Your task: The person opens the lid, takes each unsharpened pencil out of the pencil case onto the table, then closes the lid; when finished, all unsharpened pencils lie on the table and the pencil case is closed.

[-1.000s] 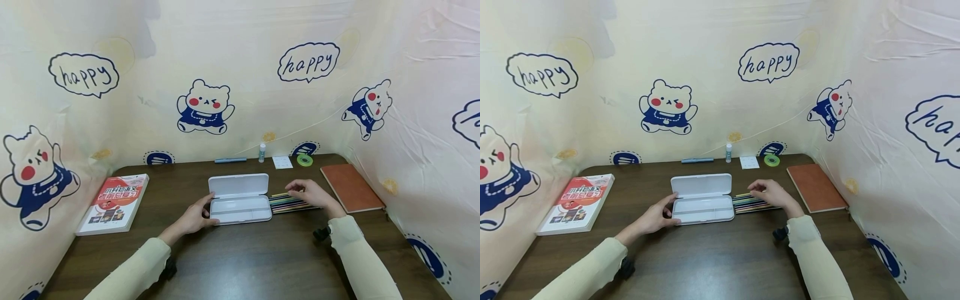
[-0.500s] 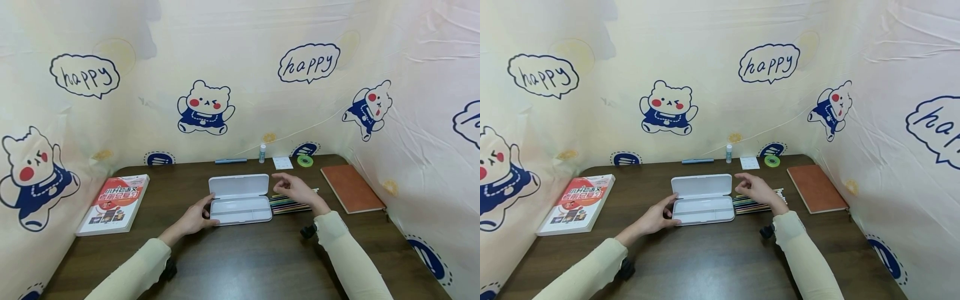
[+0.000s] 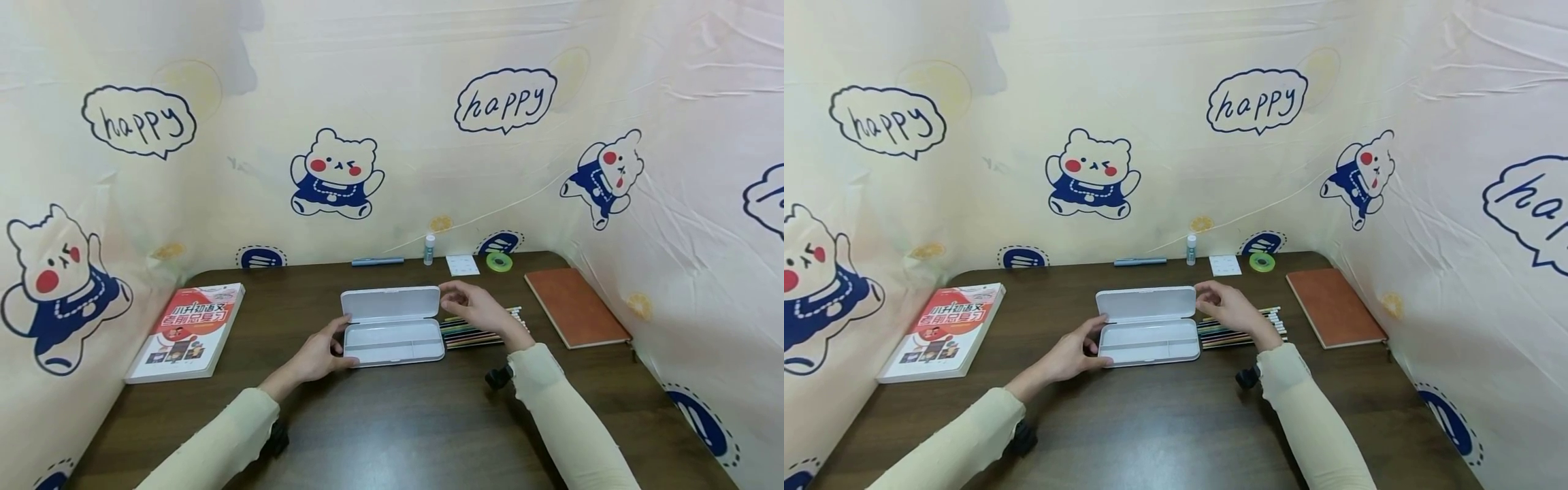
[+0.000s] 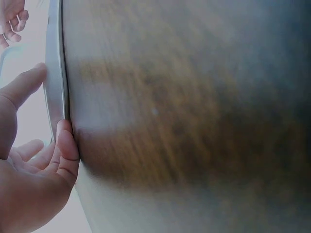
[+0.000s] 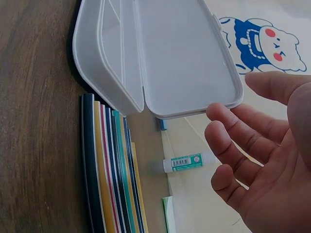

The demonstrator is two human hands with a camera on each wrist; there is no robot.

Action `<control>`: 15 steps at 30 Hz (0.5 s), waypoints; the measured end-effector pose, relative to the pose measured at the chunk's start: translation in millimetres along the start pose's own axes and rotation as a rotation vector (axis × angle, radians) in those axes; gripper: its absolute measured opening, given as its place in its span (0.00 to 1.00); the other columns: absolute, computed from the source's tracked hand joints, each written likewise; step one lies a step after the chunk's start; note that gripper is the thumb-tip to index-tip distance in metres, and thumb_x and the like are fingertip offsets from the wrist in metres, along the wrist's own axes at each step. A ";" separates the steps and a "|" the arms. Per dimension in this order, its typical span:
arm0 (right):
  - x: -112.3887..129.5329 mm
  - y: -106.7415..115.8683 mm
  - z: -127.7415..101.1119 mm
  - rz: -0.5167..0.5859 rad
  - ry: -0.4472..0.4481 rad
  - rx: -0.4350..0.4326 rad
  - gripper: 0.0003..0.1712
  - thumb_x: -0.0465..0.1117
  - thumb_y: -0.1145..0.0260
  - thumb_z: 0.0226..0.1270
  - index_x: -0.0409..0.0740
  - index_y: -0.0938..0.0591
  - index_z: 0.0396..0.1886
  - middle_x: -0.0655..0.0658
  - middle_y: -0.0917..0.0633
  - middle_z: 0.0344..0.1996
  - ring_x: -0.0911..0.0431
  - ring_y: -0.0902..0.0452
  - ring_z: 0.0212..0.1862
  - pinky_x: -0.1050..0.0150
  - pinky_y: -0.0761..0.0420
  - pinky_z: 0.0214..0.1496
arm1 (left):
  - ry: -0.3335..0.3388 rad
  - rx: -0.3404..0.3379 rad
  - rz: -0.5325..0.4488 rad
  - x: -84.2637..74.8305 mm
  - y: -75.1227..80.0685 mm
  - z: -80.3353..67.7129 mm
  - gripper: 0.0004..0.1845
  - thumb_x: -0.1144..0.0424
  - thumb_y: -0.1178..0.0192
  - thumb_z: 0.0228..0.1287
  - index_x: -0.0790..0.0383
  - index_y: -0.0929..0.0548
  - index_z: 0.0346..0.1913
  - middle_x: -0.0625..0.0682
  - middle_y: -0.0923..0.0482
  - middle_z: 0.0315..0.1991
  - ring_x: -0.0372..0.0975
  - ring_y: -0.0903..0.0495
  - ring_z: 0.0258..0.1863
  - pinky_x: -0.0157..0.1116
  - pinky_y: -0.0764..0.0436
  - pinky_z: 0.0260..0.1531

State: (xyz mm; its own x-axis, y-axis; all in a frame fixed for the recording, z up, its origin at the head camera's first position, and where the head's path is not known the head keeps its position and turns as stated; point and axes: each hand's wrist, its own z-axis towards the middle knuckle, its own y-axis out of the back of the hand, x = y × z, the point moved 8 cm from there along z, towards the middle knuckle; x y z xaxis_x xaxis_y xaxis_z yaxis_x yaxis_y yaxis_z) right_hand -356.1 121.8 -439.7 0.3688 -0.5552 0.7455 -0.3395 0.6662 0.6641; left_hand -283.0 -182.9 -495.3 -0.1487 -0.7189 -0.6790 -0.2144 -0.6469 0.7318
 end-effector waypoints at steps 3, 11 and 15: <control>0.4 -0.3 -1.0 0.004 -0.002 -0.005 0.20 0.47 0.41 0.77 0.48 0.24 0.64 0.44 0.14 0.49 0.53 0.21 0.46 0.58 0.21 0.46 | 0.010 -0.004 -0.017 0.5 0.9 -0.6 0.50 0.53 0.23 0.53 0.53 0.41 0.76 0.56 0.26 0.66 0.37 0.25 0.35 0.35 0.27 0.38; -2.5 -3.8 -5.2 0.062 -0.020 0.027 0.19 0.51 0.46 0.79 0.47 0.23 0.60 0.35 0.15 0.51 0.39 0.19 0.50 0.50 0.20 0.51 | 0.074 -0.033 -0.080 2.9 2.1 -2.0 0.48 0.56 0.22 0.51 0.56 0.43 0.68 0.60 0.27 0.68 0.37 0.23 0.36 0.36 0.27 0.41; -0.1 -5.5 -8.9 0.055 -0.052 0.043 0.18 0.54 0.48 0.80 0.49 0.22 0.55 0.40 0.14 0.47 0.43 0.19 0.49 0.50 0.21 0.53 | 0.098 -0.032 -0.097 3.6 2.0 -2.0 0.50 0.56 0.21 0.50 0.54 0.47 0.68 0.61 0.26 0.68 0.38 0.23 0.36 0.36 0.27 0.40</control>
State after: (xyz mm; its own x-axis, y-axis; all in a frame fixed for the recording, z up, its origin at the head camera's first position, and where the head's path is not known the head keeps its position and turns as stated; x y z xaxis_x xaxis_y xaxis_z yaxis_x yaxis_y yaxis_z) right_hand -346.6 122.6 -443.9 0.3041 -0.5443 0.7818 -0.3954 0.6745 0.6234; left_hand -282.1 -187.3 -496.2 -0.0330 -0.6733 -0.7387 -0.1918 -0.7211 0.6658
